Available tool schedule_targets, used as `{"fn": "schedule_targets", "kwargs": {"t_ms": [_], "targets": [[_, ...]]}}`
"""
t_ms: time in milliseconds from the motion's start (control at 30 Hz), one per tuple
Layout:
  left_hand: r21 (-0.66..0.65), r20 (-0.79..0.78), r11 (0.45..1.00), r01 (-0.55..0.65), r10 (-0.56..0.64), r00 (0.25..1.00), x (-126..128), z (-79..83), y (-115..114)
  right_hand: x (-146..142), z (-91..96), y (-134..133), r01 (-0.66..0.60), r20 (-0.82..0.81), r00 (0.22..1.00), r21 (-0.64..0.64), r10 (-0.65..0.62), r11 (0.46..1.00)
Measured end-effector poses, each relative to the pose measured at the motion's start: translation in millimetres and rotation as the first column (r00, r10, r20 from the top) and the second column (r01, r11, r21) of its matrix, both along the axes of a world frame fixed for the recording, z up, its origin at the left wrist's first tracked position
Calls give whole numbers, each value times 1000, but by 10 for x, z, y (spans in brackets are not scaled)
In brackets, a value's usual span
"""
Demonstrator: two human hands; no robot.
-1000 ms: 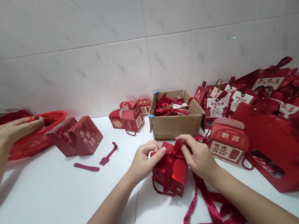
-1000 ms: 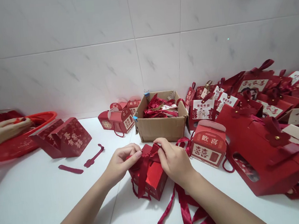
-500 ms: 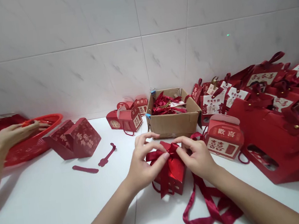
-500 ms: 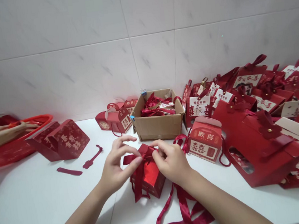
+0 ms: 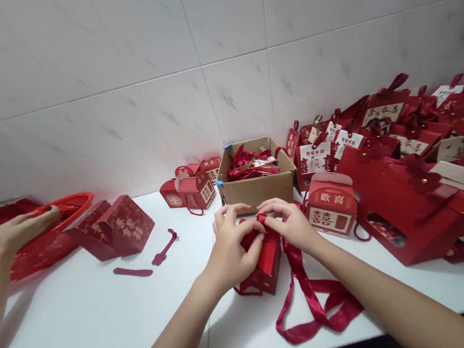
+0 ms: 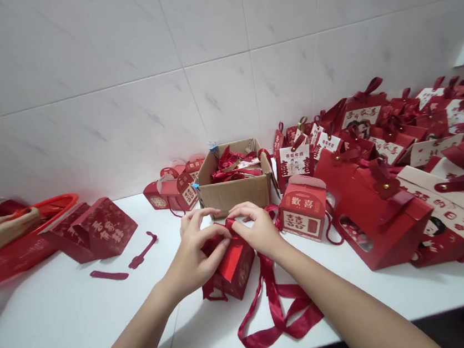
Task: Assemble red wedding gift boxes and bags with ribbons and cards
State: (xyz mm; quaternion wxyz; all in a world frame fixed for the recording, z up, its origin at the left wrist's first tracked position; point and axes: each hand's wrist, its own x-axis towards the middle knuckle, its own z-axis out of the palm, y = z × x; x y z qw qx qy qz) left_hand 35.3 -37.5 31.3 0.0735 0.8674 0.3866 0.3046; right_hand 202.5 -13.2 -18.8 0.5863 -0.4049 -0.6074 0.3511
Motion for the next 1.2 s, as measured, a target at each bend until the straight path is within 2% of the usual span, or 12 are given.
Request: {"fn": "schedule_targets", "kwargs": {"t_ms": [67, 233, 333, 433, 533, 633, 767, 1000, 1100, 1200], "targets": [[25, -26, 1000, 11, -10, 1000, 26, 18, -27, 4, 7, 13, -59, -31, 998, -47, 57, 997], [195, -109, 979, 56, -35, 993, 121, 79, -90, 3, 21, 13, -163, -89, 984, -98, 154, 982], [193, -167, 970, 148, -116, 979, 187, 117, -135, 13, 1, 31, -189, -92, 979, -94, 181, 977], [144, -198, 973, 183, -152, 968, 150, 164, -131, 18, -26, 51, -197, -71, 979, -79, 192, 977], [94, -74, 995, 43, -37, 997, -44, 200, -36, 3, -42, 50, -161, -37, 987, -77, 158, 984], [-24, 9, 998, -66, 66, 998, -283, 183, 97, -24, -42, 24, -98, 0, 995, -75, 98, 992], [-195, -34, 981, 19, -26, 999, -418, 91, 177, -53, -23, -25, -45, 51, 998, -30, 46, 999], [-316, 67, 940, 129, -114, 991, -392, 13, 221, -52, -16, -79, 9, 110, 994, 81, -18, 997], [-372, 195, 915, 155, -86, 977, -377, -25, 250, -50, -18, -94, 5, 142, 990, 132, -24, 991], [-414, 339, 898, 146, 4, 941, -314, -92, 247, -47, -13, -106, -38, 214, 977, 252, -18, 967]]}}
